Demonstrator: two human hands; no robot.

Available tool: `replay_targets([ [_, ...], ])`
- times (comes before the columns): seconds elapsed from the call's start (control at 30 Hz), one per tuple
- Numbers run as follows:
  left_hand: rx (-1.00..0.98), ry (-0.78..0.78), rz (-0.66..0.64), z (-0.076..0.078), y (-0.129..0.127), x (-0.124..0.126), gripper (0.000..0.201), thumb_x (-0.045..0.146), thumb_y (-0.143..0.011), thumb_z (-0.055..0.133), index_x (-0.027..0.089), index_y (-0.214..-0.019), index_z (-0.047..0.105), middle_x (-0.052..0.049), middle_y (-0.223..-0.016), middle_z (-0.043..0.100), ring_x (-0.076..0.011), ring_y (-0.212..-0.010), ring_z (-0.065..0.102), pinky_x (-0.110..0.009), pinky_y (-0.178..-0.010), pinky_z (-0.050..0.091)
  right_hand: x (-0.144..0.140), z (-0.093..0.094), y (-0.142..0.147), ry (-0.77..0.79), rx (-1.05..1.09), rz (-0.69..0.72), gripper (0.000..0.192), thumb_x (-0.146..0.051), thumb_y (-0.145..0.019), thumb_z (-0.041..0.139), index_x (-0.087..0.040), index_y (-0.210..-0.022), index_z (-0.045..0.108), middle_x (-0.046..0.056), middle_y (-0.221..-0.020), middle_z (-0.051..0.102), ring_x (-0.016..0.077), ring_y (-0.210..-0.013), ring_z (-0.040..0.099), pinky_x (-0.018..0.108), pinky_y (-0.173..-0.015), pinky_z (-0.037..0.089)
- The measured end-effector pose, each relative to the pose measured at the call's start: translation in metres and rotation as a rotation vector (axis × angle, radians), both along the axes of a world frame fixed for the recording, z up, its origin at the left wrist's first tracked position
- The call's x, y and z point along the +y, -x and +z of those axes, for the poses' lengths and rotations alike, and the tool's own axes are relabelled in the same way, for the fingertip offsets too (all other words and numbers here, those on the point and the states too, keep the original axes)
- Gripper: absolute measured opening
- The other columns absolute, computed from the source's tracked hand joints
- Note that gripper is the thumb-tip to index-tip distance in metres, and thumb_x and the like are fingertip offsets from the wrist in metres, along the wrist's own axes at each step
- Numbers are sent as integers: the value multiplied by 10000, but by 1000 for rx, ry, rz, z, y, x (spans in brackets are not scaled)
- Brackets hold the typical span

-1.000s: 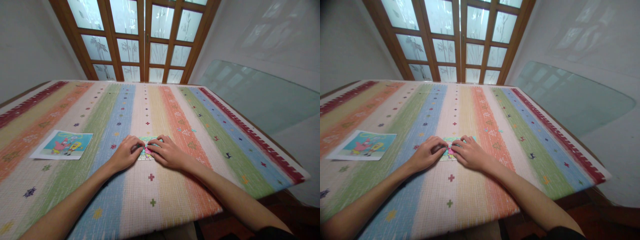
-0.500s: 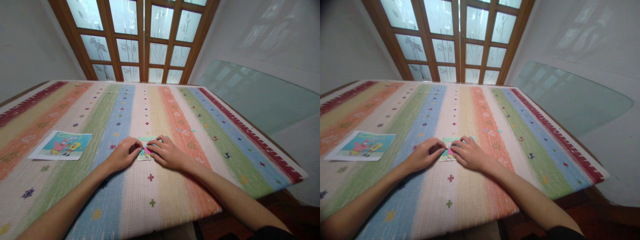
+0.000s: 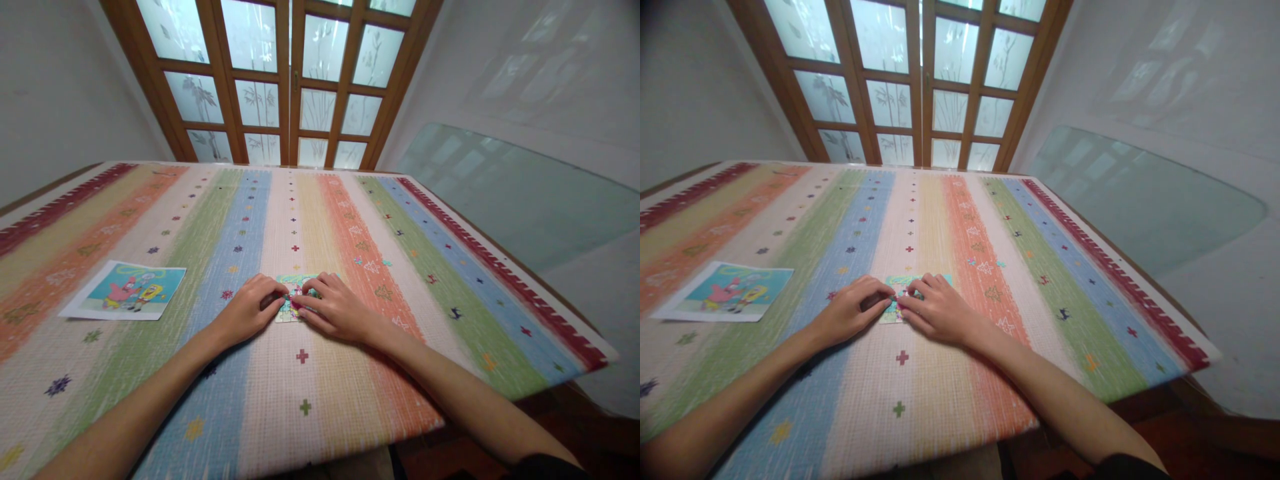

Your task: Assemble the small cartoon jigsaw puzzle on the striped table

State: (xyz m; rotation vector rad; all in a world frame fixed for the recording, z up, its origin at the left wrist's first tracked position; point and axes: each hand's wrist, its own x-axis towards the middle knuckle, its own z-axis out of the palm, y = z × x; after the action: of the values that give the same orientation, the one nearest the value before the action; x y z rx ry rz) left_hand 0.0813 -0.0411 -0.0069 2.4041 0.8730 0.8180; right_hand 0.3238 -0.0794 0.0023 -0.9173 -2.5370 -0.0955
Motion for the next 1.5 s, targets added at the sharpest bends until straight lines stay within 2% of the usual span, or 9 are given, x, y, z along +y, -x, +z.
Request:
replay_targets([
  [0.27, -24, 16, 15, 0, -1, -1, 108, 236, -949, 583, 212, -984, 682, -29, -918, 716, -207, -897, 630, -366, -841, 490, -6, 1, 4, 104, -52, 50, 399, -441, -1085, 421, -185, -1127, 724, 103, -958, 603, 238, -892, 500, 373, -795, 417],
  [0.57, -90, 120, 93, -2, -3, 0, 143, 305, -949, 607, 222, -968, 722, -33, -928, 739, -208, -886, 661, -373, -855, 519, -6, 0, 6, 131, -26, 86, 360, -378, -1090, 434, -166, -1168, 715, 122, -1146, 685, 247, -1030, 545, 418, -973, 429],
  [0.87, -110, 223, 157, 3, -4, -2, 168, 330, -914, 625, 233, -963, 754, -29, -904, 743, -197, -827, 667, -347, -798, 529, -7, -3, 7, 144, 4, 86, 358, -377, -1093, 433, -165, -1165, 713, 99, -1190, 726, 240, -1054, 585, 417, -1005, 407],
  [1.07, -105, 209, 160, 5, -4, -1, 155, 315, -901, 636, 233, -946, 760, -19, -852, 728, -180, -750, 639, -328, -739, 525, -8, -1, 9, 164, -2, 69, 311, -358, -1081, 472, -174, -1176, 703, 96, -1204, 724, 241, -1072, 587, 423, -997, 414],
  [1.23, -103, 191, 160, 4, -3, -1, 151, 317, -907, 643, 230, -948, 759, -19, -849, 726, -181, -758, 639, -326, -736, 532, -8, -2, 8, 109, -41, 66, 322, -374, -1082, 456, -179, -1180, 694, 102, -1209, 714, 253, -1060, 568, 434, -967, 417],
  [1.37, -105, 188, 157, 1, -3, 0, 139, 299, -904, 652, 226, -954, 760, -20, -855, 722, -182, -767, 647, -332, -753, 531, -7, -1, 7, 62, -77, 110, 335, -352, -1092, 419, -172, -1172, 691, 96, -1213, 721, 255, -1053, 561, 424, -951, 410],
  [1.5, -112, 186, 160, -1, -2, 0, 130, 293, -900, 660, 231, -951, 763, -20, -862, 723, -181, -767, 646, -342, -777, 533, -7, -1, 9, 103, -55, 156, 358, -357, -1103, 388, -159, -1200, 669, 93, -1194, 735, 236, -1024, 588, 411, -979, 403],
])
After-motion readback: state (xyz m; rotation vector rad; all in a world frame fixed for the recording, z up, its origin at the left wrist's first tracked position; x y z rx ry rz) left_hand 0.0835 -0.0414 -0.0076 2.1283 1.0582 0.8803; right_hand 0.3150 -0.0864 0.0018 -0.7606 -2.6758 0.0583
